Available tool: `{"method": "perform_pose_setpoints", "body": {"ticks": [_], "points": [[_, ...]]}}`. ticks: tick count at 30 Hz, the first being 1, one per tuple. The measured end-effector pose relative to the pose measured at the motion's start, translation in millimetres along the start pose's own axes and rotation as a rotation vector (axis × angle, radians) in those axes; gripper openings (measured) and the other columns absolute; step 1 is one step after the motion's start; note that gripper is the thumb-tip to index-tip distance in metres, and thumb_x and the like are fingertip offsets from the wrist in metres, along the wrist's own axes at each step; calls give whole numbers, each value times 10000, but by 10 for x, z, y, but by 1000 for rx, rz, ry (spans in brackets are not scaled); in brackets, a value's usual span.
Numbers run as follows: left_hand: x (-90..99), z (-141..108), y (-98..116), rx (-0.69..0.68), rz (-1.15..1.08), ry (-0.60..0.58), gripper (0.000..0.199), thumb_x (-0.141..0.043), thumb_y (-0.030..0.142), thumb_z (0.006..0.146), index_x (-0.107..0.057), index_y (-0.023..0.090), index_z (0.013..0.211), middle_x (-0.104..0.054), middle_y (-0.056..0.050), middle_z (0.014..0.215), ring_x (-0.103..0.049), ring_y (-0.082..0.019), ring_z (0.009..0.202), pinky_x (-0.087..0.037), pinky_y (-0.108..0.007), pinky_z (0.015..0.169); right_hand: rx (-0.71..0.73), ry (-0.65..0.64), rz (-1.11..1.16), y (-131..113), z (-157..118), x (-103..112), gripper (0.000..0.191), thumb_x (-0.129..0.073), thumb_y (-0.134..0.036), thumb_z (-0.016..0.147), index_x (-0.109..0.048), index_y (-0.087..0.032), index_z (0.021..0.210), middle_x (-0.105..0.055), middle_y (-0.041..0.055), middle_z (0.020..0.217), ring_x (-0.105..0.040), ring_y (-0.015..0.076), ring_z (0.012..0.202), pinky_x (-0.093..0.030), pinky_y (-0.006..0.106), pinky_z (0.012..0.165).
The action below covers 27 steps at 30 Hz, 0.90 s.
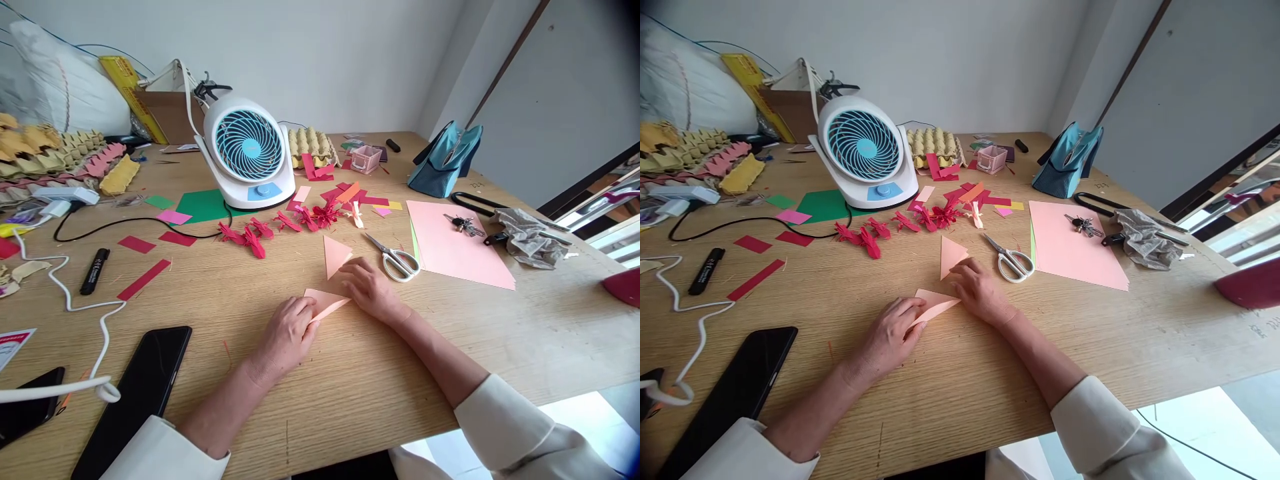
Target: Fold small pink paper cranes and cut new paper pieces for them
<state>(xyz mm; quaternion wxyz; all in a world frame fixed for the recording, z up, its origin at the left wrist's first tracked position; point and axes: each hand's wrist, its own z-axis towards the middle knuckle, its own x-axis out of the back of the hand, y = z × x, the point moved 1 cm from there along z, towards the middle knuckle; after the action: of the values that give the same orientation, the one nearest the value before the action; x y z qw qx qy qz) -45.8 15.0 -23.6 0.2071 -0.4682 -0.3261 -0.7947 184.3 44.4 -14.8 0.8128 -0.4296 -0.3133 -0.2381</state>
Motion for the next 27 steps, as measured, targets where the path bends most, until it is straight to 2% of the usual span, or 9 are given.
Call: {"method": "perform_pose_setpoints", "body": {"ticks": [3, 6, 13, 19, 23, 27], "points": [[-18, -2, -5, -12, -11, 8, 165, -511, 125, 897, -602, 184, 1021, -648, -93, 1106, -602, -241, 1012, -518, -415, 895, -15, -67, -238, 66, 76, -44, 389, -558, -279, 928, -568, -191, 1307, -552, 156, 1372, -513, 317, 1243, -416, 499, 1021], [-22, -3, -11, -8, -27, 5, 194, -517, 110, 891, -594, 185, 1052, -646, -86, 1103, -598, -234, 1015, -516, -405, 901, -32, -145, -334, 88, 119, -112, 417, -543, -317, 946, -554, -170, 1337, -538, 160, 1414, -480, 323, 1296, -383, 505, 1051], [38, 6, 17, -10, -26, -24, 201, -535, 110, 857, -591, 173, 1040, -657, -88, 1059, -588, -243, 974, -512, -417, 872, 27, -205, -338, 79, 247, -203, 405, -522, -300, 961, -555, -158, 1339, -562, 140, 1404, -493, 276, 1305, -352, 445, 1090], [104, -3, 102, -28, -35, -66, 266, -545, 103, 798, -607, 167, 1049, -648, -85, 1062, -578, -251, 987, -503, -428, 893, 139, -326, -325, 7, 556, -367, 445, -499, -337, 979, -523, -135, 1374, -556, 146, 1411, -498, 266, 1304, -349, 424, 1089], [121, -15, 120, -33, -62, -96, 339, -540, 103, 797, -608, 161, 1124, -639, -85, 1103, -569, -254, 1019, -504, -425, 915, 176, -349, -331, -57, 790, -528, 441, -478, -339, 988, -519, -136, 1378, -562, 149, 1403, -503, 270, 1301, -355, 435, 1080], [116, -16, 116, -23, -66, -111, 315, -533, 112, 816, -621, 158, 1115, -639, -82, 1100, -562, -252, 1023, -507, -428, 916, 185, -364, -310, -65, 966, -673, 474, -503, -347, 978, -495, -136, 1402, -530, 163, 1434, -464, 277, 1349, -341, 446, 1107]]}}
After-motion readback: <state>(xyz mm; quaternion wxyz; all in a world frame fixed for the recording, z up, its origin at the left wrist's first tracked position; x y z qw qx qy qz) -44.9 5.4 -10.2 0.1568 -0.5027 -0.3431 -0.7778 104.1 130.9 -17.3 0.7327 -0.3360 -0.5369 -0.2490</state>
